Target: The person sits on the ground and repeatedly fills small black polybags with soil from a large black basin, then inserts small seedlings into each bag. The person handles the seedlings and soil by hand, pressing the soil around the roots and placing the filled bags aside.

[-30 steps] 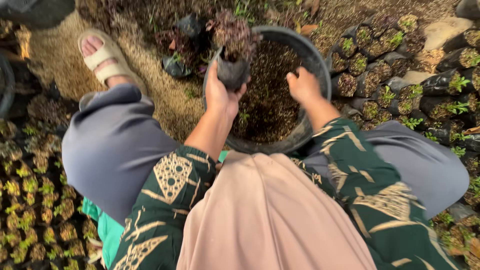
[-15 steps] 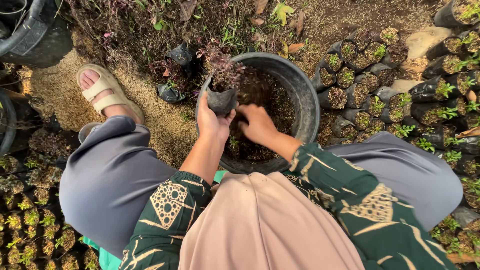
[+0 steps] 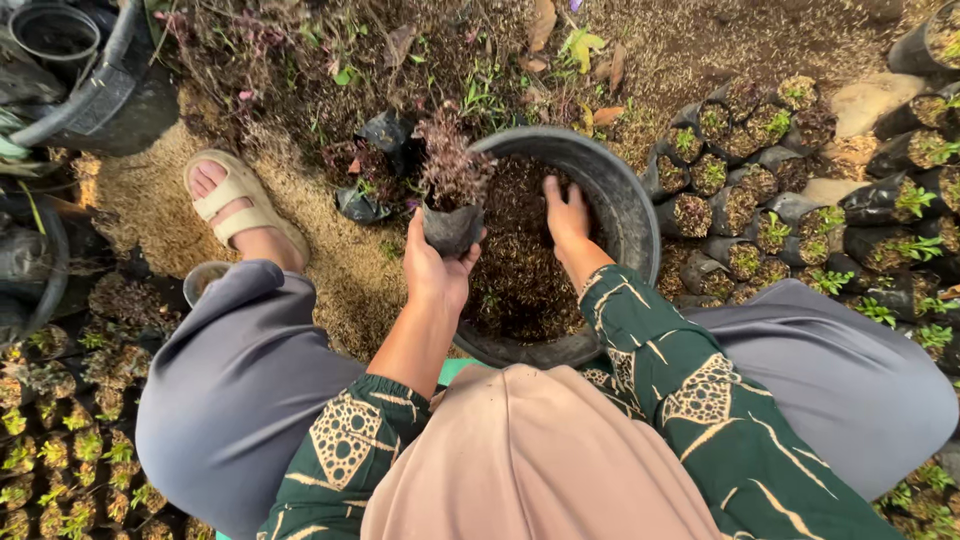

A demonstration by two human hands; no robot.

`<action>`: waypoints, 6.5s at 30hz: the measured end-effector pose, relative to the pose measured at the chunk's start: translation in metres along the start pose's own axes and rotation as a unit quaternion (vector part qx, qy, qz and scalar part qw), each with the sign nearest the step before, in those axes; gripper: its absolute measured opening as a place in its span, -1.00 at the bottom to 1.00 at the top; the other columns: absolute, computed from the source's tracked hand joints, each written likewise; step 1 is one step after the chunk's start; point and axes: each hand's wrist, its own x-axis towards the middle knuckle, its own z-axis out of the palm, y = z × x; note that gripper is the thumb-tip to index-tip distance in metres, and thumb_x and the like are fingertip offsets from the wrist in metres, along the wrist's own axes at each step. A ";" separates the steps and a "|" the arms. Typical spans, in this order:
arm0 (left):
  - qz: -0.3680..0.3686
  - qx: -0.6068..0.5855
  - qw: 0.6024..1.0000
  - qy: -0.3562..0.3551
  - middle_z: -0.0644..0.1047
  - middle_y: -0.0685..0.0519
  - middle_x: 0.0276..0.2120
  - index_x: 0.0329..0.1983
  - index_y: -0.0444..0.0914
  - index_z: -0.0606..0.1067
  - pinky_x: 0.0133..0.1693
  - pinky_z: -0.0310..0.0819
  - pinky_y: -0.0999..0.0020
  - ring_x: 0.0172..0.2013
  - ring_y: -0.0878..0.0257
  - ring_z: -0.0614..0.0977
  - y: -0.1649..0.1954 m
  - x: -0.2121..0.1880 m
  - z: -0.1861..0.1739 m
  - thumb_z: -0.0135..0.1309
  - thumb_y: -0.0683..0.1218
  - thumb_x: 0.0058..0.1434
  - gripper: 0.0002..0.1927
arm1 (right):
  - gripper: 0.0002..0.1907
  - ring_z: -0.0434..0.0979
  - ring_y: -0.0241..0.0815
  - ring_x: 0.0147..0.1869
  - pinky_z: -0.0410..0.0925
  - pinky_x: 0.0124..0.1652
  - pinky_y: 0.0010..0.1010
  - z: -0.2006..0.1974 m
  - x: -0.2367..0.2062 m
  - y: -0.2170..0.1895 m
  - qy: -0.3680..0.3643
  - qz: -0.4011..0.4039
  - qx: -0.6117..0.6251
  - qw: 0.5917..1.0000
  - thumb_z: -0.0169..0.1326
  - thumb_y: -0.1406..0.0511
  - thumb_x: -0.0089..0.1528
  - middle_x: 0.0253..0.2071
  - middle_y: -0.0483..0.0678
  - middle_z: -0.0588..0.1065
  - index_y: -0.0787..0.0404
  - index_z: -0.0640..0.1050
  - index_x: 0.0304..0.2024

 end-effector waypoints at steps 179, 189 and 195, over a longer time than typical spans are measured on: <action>-0.047 -0.091 0.975 -0.197 0.60 -0.07 0.01 0.03 -0.24 0.57 0.09 0.52 0.08 -0.01 0.06 0.62 -0.011 0.001 0.030 -0.15 0.02 0.39 -0.63 | -0.53 0.37 0.31 0.38 0.29 0.21 -0.09 -0.010 -0.038 -0.059 -0.360 -0.135 -0.072 0.920 -0.06 0.19 0.44 0.33 0.30 0.39 0.35 0.42 0.29; -0.001 -0.062 0.979 -0.195 0.60 -0.01 -0.06 0.04 -0.27 0.56 0.07 0.50 0.15 -0.04 0.11 0.61 -0.040 0.032 0.018 -0.16 -0.03 0.45 -0.67 | -0.53 0.67 -0.04 -0.07 0.47 -0.05 -0.24 -0.072 -0.035 -0.057 -0.303 -0.327 -0.387 0.807 0.06 0.46 0.09 -0.09 0.10 0.64 0.18 0.58 0.08; 0.025 0.033 0.990 -0.134 0.62 0.04 -0.06 0.04 -0.26 0.57 0.04 0.45 0.26 -0.06 0.19 0.61 -0.054 0.044 0.016 -0.14 -0.03 0.44 -0.67 | -0.68 0.58 -0.06 0.09 0.39 0.02 -0.25 -0.116 -0.100 -0.131 -0.217 -0.296 -0.214 0.905 0.18 0.37 0.22 0.03 0.02 0.58 0.25 0.57 0.03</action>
